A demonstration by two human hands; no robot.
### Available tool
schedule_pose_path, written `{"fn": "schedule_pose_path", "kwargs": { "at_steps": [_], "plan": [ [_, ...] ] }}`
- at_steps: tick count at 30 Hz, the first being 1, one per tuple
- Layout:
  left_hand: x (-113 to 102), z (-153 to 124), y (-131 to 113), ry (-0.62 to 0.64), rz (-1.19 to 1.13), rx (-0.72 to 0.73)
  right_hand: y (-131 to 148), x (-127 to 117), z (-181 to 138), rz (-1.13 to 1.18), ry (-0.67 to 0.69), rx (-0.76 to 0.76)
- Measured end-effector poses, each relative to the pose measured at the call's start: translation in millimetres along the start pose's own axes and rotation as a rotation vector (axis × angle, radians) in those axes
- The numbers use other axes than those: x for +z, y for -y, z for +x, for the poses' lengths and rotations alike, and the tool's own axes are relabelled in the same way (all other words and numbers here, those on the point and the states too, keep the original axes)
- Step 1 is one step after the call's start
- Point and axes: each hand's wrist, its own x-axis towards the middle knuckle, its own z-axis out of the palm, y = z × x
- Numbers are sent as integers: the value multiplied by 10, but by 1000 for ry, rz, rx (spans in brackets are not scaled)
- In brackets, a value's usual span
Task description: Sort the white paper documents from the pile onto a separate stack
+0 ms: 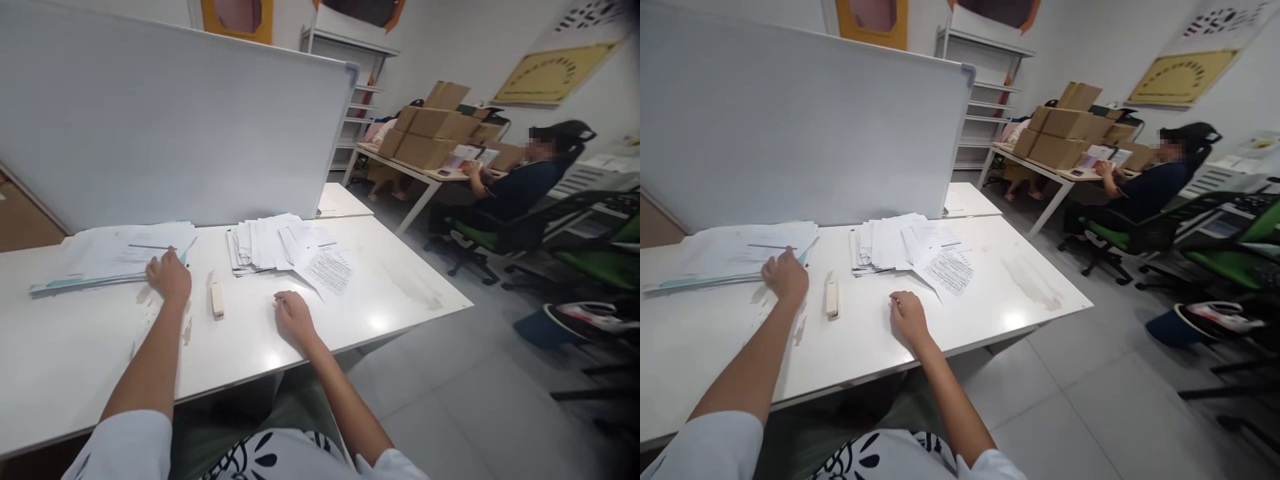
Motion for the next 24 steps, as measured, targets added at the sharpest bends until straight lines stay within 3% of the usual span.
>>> {"fn": "schedule_pose_path", "kwargs": {
  "at_steps": [5,9,12,18,21,24],
  "plan": [
    [-50,73,36,8,-100,-251,-189,-263,40,-194,-123,108],
    [-105,68,22,6,-135,-223,-484,-630,-89,-488,1,375],
    [-167,17,-31,17,-162,-239,-608,-909,-380,-558,16,463],
    [-259,-35,-102,12,-214,-266,-579,-1093,-1048,-553,-172,422],
    [-295,-68,-106,-57,-226,-214,-546,-1042,-1228,-547,-104,274],
    [-498,-350,-196,-259,-282,-50,-497,-1001,-1300,-542,29,80]
  ]
}}
